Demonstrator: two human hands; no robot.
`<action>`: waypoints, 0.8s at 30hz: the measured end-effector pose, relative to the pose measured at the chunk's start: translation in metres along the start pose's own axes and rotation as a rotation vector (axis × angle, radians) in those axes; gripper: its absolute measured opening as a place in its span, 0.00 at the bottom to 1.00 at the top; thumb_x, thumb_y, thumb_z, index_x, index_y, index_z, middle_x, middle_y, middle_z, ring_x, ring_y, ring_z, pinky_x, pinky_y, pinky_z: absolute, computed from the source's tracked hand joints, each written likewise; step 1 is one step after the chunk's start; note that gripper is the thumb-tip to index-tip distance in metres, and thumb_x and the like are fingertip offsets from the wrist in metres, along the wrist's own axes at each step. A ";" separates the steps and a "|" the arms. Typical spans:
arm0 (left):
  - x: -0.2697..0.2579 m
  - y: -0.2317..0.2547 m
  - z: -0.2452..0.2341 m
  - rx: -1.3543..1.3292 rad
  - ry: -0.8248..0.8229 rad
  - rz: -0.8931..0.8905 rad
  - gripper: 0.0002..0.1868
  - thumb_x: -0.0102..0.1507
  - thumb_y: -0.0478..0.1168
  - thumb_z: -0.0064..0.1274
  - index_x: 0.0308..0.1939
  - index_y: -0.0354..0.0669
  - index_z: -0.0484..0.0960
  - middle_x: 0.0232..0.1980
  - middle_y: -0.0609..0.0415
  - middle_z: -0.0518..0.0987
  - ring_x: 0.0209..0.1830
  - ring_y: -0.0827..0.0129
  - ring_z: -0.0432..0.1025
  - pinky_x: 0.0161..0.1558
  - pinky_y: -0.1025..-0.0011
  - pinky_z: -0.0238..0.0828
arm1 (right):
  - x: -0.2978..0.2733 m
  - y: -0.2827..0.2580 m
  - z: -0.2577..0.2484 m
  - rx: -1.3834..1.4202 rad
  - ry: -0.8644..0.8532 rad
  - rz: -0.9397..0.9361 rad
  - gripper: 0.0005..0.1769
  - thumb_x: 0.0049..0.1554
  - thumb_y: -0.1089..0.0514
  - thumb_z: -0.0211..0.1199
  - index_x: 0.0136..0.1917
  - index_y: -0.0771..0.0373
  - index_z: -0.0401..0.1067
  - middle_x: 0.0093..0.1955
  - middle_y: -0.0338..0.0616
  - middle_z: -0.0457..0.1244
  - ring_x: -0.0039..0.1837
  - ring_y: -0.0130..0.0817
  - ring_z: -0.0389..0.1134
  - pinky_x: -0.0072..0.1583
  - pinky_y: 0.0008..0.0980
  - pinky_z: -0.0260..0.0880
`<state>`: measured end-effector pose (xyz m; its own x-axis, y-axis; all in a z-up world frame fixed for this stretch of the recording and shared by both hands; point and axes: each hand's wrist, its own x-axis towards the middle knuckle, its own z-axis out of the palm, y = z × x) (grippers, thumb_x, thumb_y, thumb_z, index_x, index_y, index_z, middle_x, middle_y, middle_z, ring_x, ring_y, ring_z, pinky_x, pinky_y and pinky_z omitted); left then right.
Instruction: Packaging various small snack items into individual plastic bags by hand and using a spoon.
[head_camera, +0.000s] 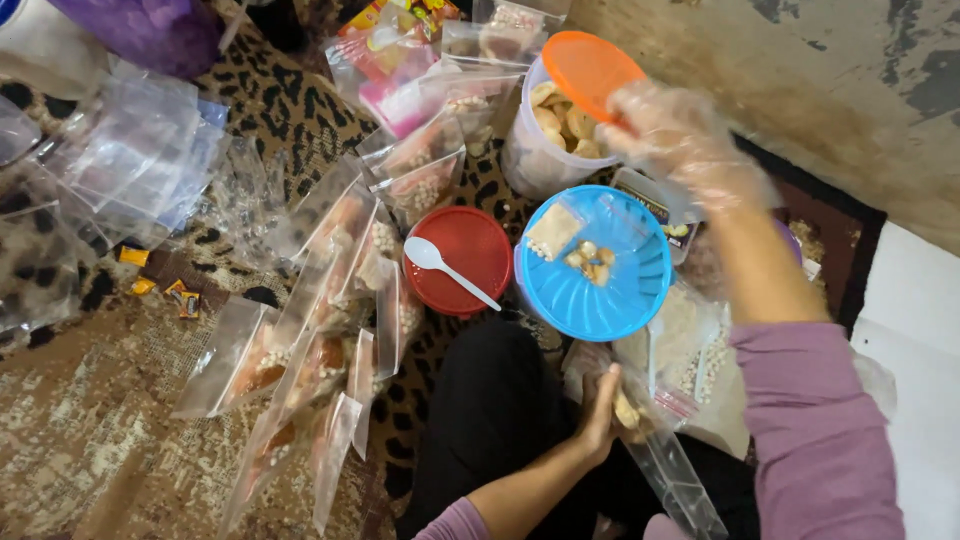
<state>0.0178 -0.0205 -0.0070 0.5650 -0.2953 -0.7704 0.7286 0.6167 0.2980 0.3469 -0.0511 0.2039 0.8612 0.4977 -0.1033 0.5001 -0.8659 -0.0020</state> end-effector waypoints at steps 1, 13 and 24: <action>-0.004 0.006 0.003 0.000 -0.001 -0.003 0.27 0.63 0.62 0.49 0.55 0.49 0.65 0.50 0.55 0.66 0.43 0.67 0.74 0.25 0.64 0.78 | -0.008 0.003 -0.010 0.000 -0.002 0.002 0.16 0.68 0.46 0.52 0.51 0.59 0.68 0.48 0.48 0.64 0.45 0.47 0.65 0.46 0.47 0.62; 0.000 -0.004 0.001 -0.015 -0.050 0.269 0.15 0.67 0.52 0.50 0.34 0.48 0.70 0.31 0.59 0.73 0.29 0.74 0.71 0.30 0.74 0.74 | -0.188 -0.075 0.045 -0.085 0.263 -0.374 0.30 0.60 0.58 0.64 0.73 0.54 0.59 0.67 0.48 0.65 0.43 0.41 0.72 0.35 0.44 0.78; -0.001 -0.005 -0.002 0.059 0.040 0.099 0.21 0.65 0.59 0.50 0.47 0.49 0.67 0.34 0.56 0.72 0.27 0.69 0.74 0.27 0.70 0.76 | -0.155 -0.049 0.044 -0.057 -0.244 -0.264 0.36 0.65 0.32 0.40 0.70 0.61 0.65 0.78 0.50 0.54 0.78 0.43 0.54 0.76 0.46 0.53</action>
<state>0.0128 -0.0214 -0.0086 0.6203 -0.2054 -0.7570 0.6925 0.5966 0.4056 0.1852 -0.0882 0.1760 0.6585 0.6710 -0.3408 0.7125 -0.7017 -0.0050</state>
